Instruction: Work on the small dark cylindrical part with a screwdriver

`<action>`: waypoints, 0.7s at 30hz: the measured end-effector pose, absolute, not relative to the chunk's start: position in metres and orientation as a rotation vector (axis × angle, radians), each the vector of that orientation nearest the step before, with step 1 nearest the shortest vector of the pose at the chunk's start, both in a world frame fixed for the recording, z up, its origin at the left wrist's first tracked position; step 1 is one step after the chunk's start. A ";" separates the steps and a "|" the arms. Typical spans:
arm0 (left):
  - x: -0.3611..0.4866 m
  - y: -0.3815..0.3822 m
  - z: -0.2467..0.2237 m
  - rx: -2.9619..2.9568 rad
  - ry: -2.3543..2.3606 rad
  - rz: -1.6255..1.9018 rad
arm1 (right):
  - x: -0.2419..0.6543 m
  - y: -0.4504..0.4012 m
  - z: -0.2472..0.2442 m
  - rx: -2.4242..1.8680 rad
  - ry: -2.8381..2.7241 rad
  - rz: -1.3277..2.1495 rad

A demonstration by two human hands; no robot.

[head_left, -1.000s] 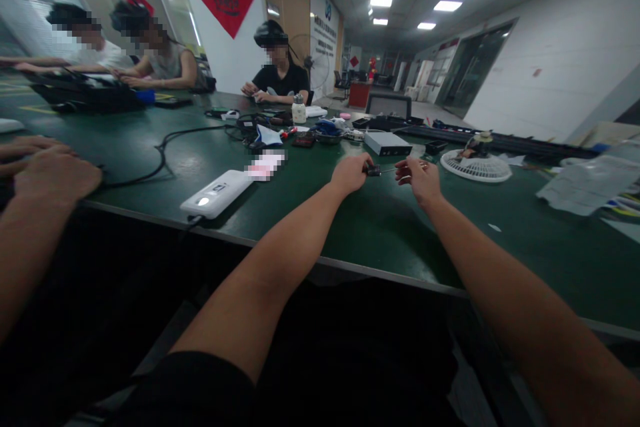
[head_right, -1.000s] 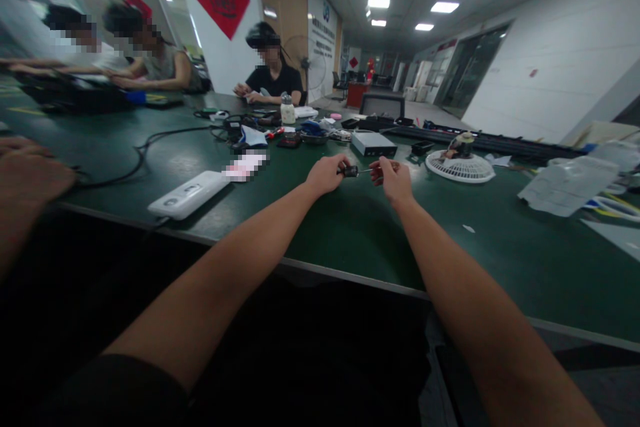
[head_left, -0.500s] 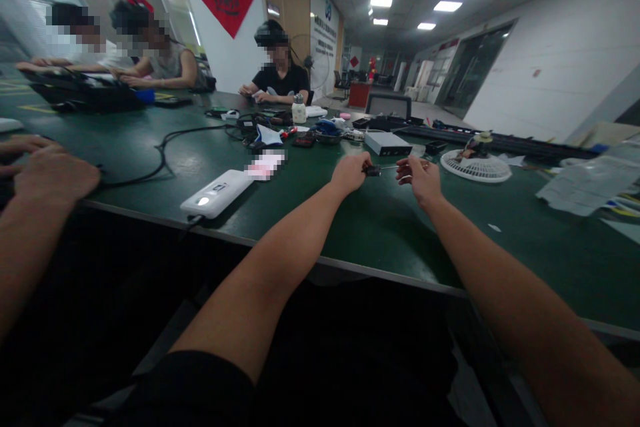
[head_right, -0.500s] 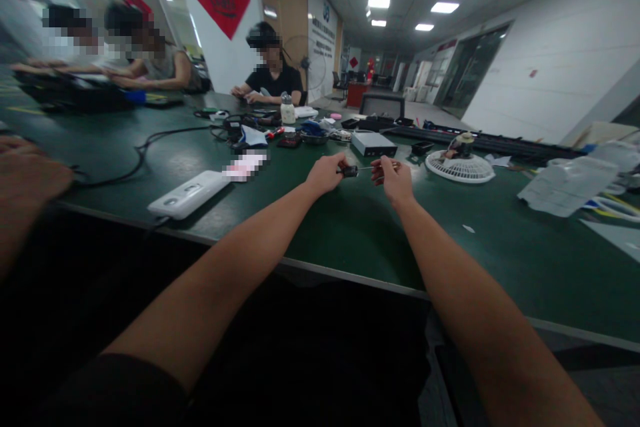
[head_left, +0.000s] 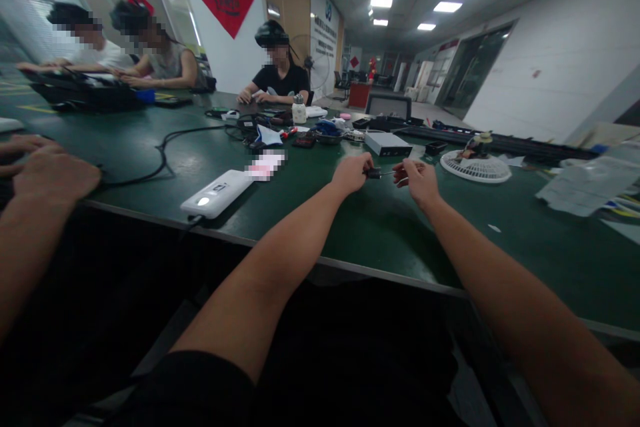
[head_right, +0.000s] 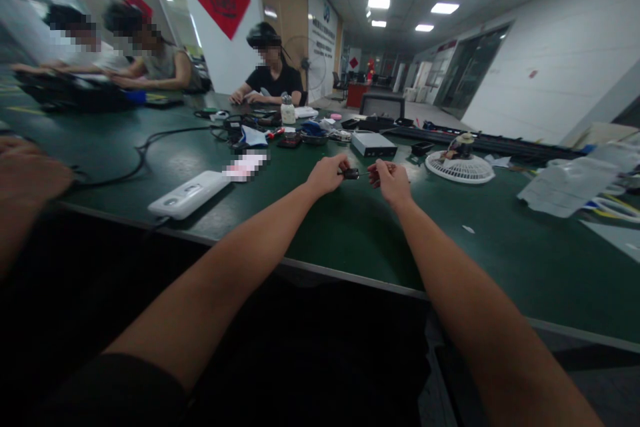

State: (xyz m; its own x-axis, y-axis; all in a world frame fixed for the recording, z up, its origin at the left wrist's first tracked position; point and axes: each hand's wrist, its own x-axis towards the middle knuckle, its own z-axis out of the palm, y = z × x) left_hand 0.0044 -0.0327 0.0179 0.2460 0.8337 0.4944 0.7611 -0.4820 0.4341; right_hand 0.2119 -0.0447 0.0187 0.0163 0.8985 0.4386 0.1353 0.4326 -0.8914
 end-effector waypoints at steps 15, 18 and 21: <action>0.003 -0.029 0.021 2.362 1.560 1.063 | 0.212 -0.044 0.019 -0.974 -1.432 0.756; 0.003 -0.029 0.020 2.360 1.553 1.062 | 0.213 -0.044 0.020 -0.945 -1.373 0.804; 0.003 -0.029 0.019 2.369 1.542 1.054 | 0.213 -0.045 0.021 -0.956 -1.386 0.796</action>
State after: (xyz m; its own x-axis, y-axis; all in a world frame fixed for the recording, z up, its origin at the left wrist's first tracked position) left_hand 0.0030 -0.0290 0.0194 0.2364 0.8429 0.4833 0.7561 -0.4720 0.4533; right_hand 0.2131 -0.0447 0.0209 0.0514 0.9013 0.4302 0.0823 0.4255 -0.9012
